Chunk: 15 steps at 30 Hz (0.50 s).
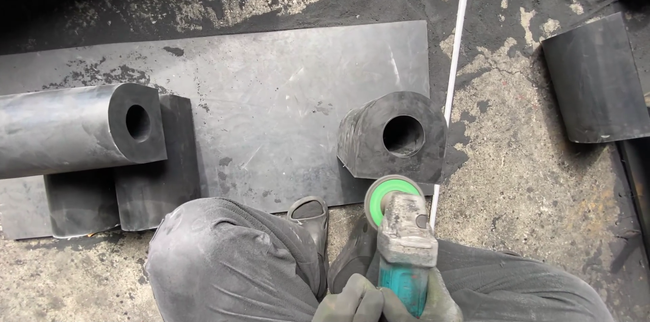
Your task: Measuring and grinding large rubber components with an angle grinder.
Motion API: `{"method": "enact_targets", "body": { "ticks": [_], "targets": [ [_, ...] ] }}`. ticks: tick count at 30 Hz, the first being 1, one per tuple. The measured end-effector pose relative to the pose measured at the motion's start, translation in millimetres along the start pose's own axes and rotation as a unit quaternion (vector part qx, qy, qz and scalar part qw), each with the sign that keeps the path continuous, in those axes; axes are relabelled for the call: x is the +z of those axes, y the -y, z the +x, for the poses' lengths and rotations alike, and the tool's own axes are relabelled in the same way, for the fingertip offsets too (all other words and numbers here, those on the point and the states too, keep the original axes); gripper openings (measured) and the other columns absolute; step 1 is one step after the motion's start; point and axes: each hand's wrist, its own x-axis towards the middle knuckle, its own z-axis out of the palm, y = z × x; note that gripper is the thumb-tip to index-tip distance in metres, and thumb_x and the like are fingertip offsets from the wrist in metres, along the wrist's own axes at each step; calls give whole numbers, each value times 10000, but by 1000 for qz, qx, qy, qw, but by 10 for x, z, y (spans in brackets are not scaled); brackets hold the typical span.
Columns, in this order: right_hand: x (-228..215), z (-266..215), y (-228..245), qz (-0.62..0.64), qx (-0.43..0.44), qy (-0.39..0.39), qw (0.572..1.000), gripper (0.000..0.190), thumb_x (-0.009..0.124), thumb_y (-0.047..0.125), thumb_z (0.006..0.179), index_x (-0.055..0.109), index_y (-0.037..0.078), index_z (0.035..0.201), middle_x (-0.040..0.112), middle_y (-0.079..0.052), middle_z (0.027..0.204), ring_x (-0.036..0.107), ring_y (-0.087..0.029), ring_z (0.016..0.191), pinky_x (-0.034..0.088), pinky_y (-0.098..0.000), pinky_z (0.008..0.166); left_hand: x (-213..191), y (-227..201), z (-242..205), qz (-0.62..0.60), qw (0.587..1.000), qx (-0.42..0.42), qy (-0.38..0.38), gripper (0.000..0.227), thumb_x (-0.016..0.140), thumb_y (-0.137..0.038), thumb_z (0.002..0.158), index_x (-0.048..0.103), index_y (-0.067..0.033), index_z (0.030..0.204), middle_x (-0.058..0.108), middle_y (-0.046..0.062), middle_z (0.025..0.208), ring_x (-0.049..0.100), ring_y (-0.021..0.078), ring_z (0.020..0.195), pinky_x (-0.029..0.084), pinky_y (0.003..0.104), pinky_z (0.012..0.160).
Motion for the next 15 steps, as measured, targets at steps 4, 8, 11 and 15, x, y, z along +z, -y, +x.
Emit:
{"method": "enact_targets", "body": {
  "ticks": [4,8,11,15],
  "targets": [
    [23,-9,354,9,123,37,992,839,879,251,694,532,131,1448,732,-139,1111,801,-229,985,628,-394,915,10,8,19,20,1000,7,-3,276,726,-177,567,455,-131,545,413,15,540,416,142,301,318,356,254],
    [88,-17,585,-50,36,70,996,906,894,282,648,526,170,1468,733,-87,1169,782,-172,1034,581,-344,940,11,5,30,37,999,20,-1,281,735,-196,567,462,-136,548,409,16,538,404,151,297,316,365,251],
    [84,-10,391,-40,49,104,992,865,931,329,682,542,176,1439,733,-93,1165,779,-175,1062,585,-338,949,-1,-41,64,45,999,31,2,285,742,-211,567,467,-140,550,405,16,536,395,159,294,314,371,248],
    [-73,-53,140,74,59,-27,995,735,832,158,701,609,141,1401,785,-132,1086,797,-213,970,597,-357,913,-127,-260,305,-42,997,30,65,180,730,-206,715,554,-181,688,443,5,643,462,139,380,367,342,331]
  ]
}}
